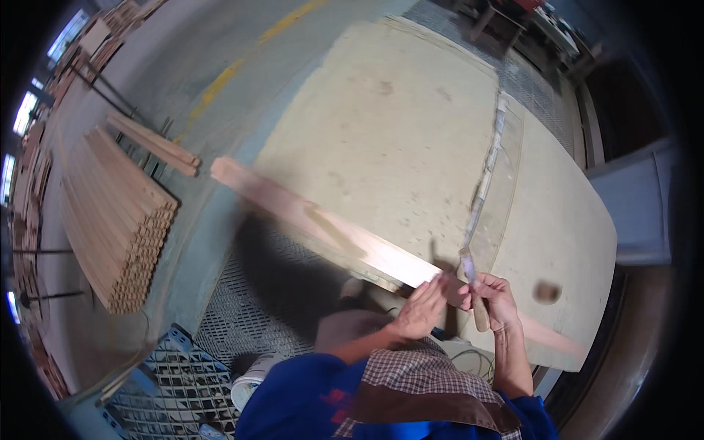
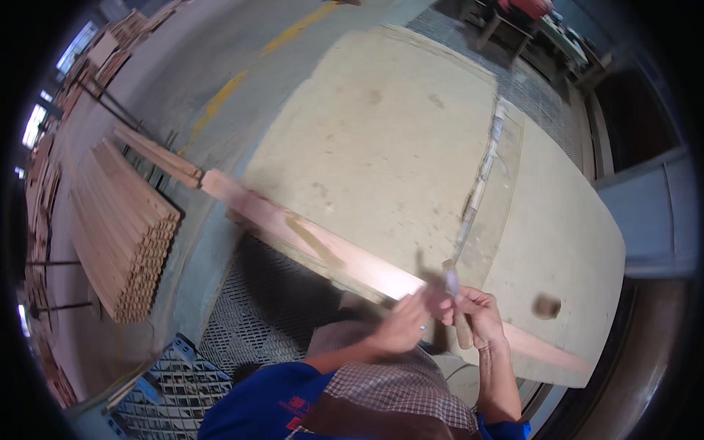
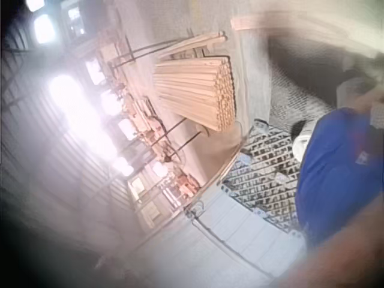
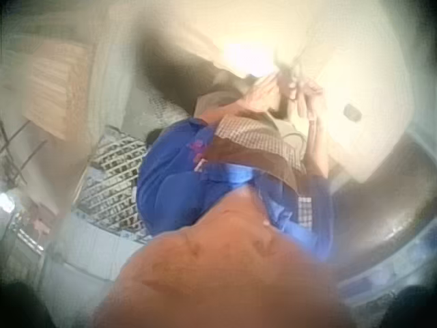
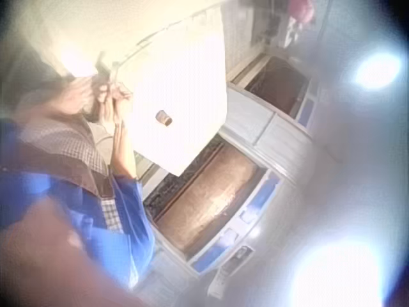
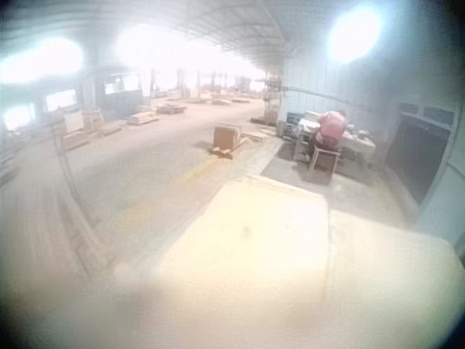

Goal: The person applies a white wood filler substance into a groove on a long wooden slat using a putty knife and smooths it across the surface before setting the slat aside.

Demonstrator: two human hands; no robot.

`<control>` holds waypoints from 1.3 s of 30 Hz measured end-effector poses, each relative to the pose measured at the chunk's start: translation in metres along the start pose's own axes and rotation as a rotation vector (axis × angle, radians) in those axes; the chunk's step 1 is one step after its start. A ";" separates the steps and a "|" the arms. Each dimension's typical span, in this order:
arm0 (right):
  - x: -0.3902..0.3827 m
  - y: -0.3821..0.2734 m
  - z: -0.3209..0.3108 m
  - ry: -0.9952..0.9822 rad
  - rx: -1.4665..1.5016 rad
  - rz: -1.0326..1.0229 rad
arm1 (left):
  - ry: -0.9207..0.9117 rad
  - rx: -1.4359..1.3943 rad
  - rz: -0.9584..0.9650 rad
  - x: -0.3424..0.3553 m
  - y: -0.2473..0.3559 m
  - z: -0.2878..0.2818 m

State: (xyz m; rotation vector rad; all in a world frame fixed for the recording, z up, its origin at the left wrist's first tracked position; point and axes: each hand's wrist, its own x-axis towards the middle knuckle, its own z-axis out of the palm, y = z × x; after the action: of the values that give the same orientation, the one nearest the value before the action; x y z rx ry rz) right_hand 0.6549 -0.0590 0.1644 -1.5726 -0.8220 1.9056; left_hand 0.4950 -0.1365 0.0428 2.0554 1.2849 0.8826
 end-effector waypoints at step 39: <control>-0.044 -0.005 -0.396 0.090 -0.627 -0.050 | -0.230 -0.423 -0.223 0.222 0.169 0.293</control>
State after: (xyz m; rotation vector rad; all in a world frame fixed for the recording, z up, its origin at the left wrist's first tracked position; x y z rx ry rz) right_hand 1.0522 -0.0401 0.1428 -1.9427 -1.5015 1.6055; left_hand 0.8856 -0.0313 0.0359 1.5964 1.0699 0.7193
